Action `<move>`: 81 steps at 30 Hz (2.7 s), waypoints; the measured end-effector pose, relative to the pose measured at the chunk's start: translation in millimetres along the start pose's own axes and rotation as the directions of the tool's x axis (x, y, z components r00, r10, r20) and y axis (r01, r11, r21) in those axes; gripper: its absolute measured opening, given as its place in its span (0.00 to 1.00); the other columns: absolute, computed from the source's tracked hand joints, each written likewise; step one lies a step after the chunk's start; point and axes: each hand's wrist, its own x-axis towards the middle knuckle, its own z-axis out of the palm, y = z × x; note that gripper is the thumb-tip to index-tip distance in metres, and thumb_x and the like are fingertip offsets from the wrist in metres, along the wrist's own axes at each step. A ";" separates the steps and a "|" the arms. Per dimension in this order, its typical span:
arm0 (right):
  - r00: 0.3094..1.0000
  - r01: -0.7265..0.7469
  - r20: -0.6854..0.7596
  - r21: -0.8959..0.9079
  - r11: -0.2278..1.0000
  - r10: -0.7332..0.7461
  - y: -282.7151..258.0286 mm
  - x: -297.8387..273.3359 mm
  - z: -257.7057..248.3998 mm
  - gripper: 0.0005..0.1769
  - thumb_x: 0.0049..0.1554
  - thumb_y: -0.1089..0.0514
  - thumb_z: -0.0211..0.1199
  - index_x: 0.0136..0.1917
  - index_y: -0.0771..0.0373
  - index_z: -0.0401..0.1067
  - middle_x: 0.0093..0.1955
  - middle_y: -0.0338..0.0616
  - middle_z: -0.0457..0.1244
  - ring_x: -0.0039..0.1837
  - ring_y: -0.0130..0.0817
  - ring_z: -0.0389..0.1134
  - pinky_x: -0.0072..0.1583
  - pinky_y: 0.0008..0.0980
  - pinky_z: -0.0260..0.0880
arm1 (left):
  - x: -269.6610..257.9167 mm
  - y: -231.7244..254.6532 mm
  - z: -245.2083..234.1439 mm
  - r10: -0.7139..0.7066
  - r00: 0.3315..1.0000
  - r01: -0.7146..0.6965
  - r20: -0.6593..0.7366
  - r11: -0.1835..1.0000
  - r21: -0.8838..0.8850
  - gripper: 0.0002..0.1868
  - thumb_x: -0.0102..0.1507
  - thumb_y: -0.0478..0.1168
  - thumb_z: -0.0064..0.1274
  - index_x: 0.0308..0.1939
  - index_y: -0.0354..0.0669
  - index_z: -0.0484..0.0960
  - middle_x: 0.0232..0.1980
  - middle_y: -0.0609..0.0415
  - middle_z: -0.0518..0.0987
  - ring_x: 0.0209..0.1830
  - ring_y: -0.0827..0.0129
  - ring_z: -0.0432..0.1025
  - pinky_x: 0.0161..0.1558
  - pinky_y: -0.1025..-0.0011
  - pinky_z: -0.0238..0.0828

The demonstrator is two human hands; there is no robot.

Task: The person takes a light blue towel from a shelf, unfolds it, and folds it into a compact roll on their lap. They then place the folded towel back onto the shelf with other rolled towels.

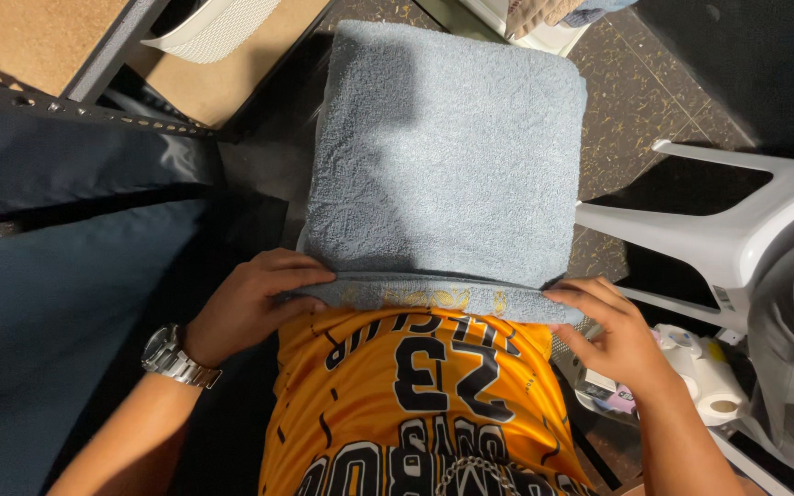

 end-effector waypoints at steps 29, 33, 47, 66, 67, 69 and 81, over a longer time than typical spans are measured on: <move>0.784 -0.512 -0.005 0.561 0.651 0.621 84.6 4.7 44.0 0.09 0.55 0.62 0.64 0.33 0.63 0.73 0.28 0.34 0.55 0.35 0.25 0.52 0.40 0.27 0.50 | 62.2 16.5 -18.5 -0.479 0.877 0.474 0.014 0.871 0.133 0.09 0.65 0.45 0.61 0.43 0.47 0.91 0.35 0.44 0.89 0.42 0.48 0.84 0.42 0.59 0.78; 0.793 -0.530 -0.141 0.321 0.785 0.593 14.3 28.1 35.2 0.07 0.54 0.63 0.69 0.35 0.64 0.77 0.28 0.46 0.60 0.35 0.33 0.59 0.43 0.34 0.60 | 36.9 -2.1 9.7 -0.380 0.914 0.404 -0.141 0.880 0.250 0.08 0.67 0.49 0.57 0.46 0.57 0.89 0.32 0.55 0.85 0.38 0.58 0.82 0.39 0.66 0.76; 0.828 0.262 -0.371 -0.405 0.876 -0.420 -5.3 35.3 48.5 0.12 0.60 0.67 0.61 0.53 0.62 0.83 0.52 0.50 0.73 0.52 0.52 0.76 0.55 0.47 0.78 | 43.9 39.9 43.8 0.504 0.862 -0.280 -0.058 0.569 0.773 0.14 0.71 0.41 0.52 0.56 0.37 0.84 0.51 0.44 0.82 0.54 0.53 0.79 0.57 0.59 0.76; 0.894 0.207 -0.233 -0.543 0.814 -0.383 -1.3 40.8 44.7 0.20 0.64 0.49 0.62 0.62 0.66 0.77 0.55 0.49 0.71 0.58 0.49 0.73 0.63 0.48 0.73 | 47.2 -1.6 48.0 0.414 0.910 -0.205 -0.035 0.519 0.830 0.17 0.73 0.43 0.48 0.63 0.43 0.80 0.53 0.50 0.79 0.58 0.56 0.76 0.62 0.58 0.72; 0.888 0.218 -0.233 -0.545 0.809 -0.396 4.2 41.1 45.8 0.21 0.65 0.48 0.58 0.62 0.65 0.77 0.54 0.48 0.70 0.57 0.49 0.73 0.62 0.49 0.72 | 51.4 -2.8 44.1 0.428 0.904 -0.231 -0.009 0.506 0.831 0.17 0.74 0.45 0.46 0.62 0.43 0.79 0.50 0.52 0.77 0.54 0.57 0.75 0.57 0.59 0.71; 0.882 0.226 -0.234 -0.550 0.804 -0.408 11.7 44.0 43.0 0.22 0.67 0.47 0.55 0.62 0.64 0.77 0.53 0.48 0.70 0.55 0.49 0.73 0.61 0.49 0.72 | 60.8 -10.3 36.4 0.445 0.895 -0.260 0.017 0.491 0.831 0.16 0.75 0.46 0.44 0.62 0.43 0.78 0.47 0.53 0.74 0.49 0.58 0.73 0.51 0.60 0.71; 0.996 -0.063 -0.049 0.145 0.988 0.070 46.1 76.5 0.5 0.17 0.60 0.51 0.66 0.57 0.65 0.79 0.45 0.52 0.74 0.48 0.55 0.75 0.53 0.53 0.73 | 115.2 1.6 -20.6 -0.051 0.988 0.029 0.146 0.988 0.153 0.15 0.74 0.44 0.47 0.52 0.35 0.79 0.36 0.34 0.81 0.36 0.34 0.78 0.37 0.48 0.74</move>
